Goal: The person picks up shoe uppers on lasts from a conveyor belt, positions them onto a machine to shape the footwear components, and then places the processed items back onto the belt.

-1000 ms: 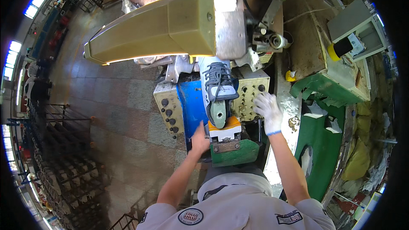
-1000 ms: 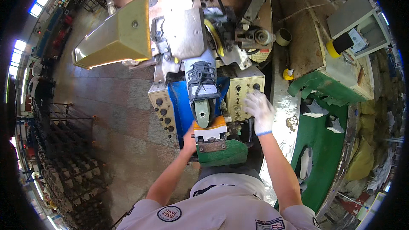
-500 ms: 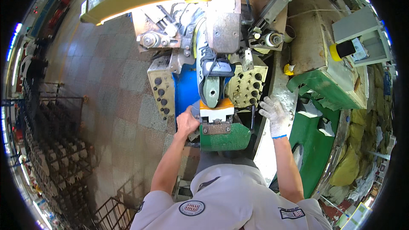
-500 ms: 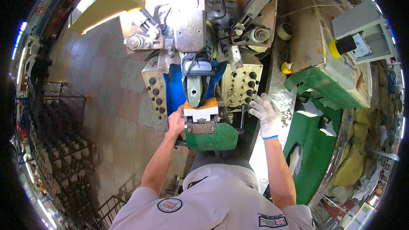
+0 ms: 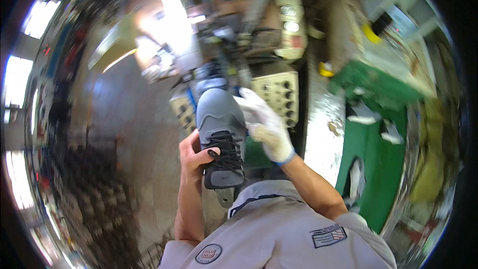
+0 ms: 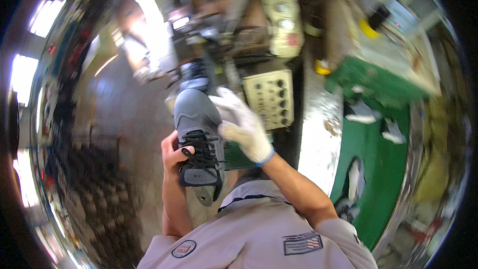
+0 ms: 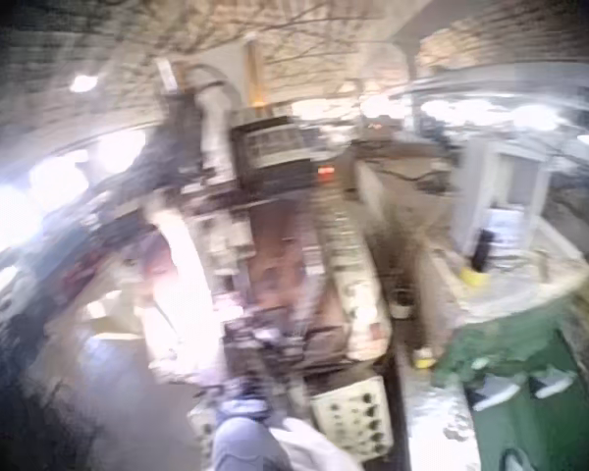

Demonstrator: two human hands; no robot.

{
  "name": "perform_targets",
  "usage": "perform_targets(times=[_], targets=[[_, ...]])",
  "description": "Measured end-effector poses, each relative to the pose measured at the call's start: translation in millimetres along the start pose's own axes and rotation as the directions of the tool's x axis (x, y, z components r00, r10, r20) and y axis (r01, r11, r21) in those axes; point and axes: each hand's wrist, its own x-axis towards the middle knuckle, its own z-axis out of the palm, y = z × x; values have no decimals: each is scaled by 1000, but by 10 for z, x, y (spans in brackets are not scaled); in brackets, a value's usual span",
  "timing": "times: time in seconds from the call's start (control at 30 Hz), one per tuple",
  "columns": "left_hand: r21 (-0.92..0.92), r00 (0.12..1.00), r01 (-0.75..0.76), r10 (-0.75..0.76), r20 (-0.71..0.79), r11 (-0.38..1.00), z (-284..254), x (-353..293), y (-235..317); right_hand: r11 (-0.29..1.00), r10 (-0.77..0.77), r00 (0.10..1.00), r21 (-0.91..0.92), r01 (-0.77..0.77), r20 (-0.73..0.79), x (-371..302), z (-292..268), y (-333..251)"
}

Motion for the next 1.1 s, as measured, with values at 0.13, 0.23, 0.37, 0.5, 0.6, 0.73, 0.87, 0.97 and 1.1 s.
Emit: perform_targets(times=[0.13, 0.23, 0.37, 0.5, 0.6, 0.73, 0.87, 0.97, 1.1], targets=[[277, 976, 192, -212, 46, 941, 1116, 248, -166, 954, 219, 952, 250, -163, -215, -204, -996, -89], [497, 972, -175, 230, -51, 850, 1330, 303, -242, 996, 89, 899, 55, -72, -429, -910, -1981, -282], [928, 621, -209, 775, -118, 308, 728, 776, -193, 974, 207, 546, 117, -195, -812, -2406, -3345, -440], [972, 699, 200, 678, -228, 121, 225, 1384, -479, 901, 225, 227, 113, -418, -948, -3808, -4497, -466], [935, 800, 169, 511, -314, 311, 304, 1508, -316, 620, 253, -20, 178, -764, -967, -4600, -5307, -404], [708, 836, -210, 500, -228, 674, -648, 1653, -461, -146, -82, 35, -23, -989, -996, -3884, -5843, -399], [907, 867, -111, 485, -111, 406, -101, 1356, -403, 545, 96, 47, 13, -838, -994, -2515, -6486, 318], [676, 966, -230, 247, 74, 700, -419, 1076, -596, 804, 199, -100, 221, -553, -975, -1534, -6642, 931], [825, 977, 150, 48, -209, 545, -698, 675, -795, 994, 105, -62, 105, 3, -992, -1409, -6495, 1149]])
